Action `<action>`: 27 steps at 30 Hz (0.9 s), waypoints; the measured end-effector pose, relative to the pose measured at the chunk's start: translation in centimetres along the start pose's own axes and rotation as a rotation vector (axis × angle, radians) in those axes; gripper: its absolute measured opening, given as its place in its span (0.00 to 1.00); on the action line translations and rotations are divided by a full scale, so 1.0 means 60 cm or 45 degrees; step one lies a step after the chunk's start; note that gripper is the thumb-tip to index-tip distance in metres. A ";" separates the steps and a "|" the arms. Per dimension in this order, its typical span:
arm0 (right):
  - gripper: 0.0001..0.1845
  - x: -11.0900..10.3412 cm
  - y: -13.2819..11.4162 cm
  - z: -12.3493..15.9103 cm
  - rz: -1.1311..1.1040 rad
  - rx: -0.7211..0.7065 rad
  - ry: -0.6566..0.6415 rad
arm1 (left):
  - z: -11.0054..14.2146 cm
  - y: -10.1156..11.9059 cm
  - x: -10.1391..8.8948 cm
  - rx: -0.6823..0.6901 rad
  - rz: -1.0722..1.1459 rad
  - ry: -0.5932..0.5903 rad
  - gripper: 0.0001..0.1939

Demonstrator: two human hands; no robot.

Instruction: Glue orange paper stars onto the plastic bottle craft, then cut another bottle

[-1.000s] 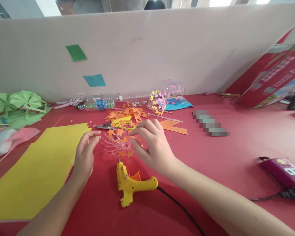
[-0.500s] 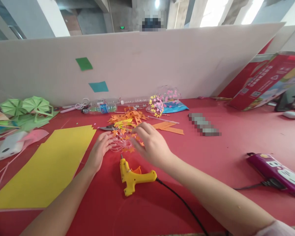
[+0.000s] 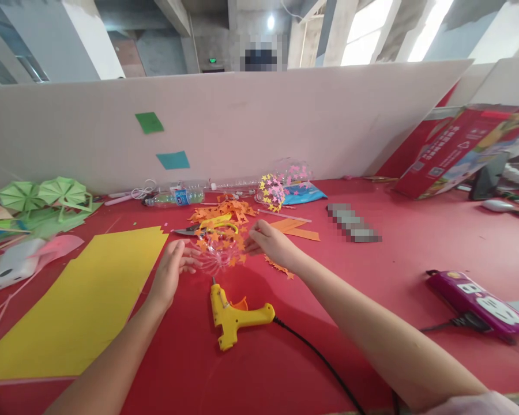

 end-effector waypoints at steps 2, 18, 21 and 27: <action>0.09 -0.005 0.002 -0.008 -0.016 -0.015 0.029 | 0.001 0.004 -0.002 -0.009 -0.022 0.014 0.24; 0.03 -0.090 0.016 0.024 0.664 -0.041 0.224 | 0.002 0.002 0.003 -0.023 -0.112 -0.028 0.25; 0.02 -0.093 0.025 0.031 0.966 -0.004 0.223 | 0.004 0.011 -0.015 0.064 -0.131 0.059 0.19; 0.07 -0.047 0.041 0.024 1.416 -0.046 0.137 | 0.034 0.056 -0.031 0.275 -0.215 0.217 0.09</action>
Point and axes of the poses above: each hand's wrist, its own z-axis away from the middle knuckle, its own x-axis out of the palm, y = z × x, the point moved 9 cm from there along -z, towards the middle knuckle, and after that the axes turned 15 degrees about -y, right-handed, at the moved point
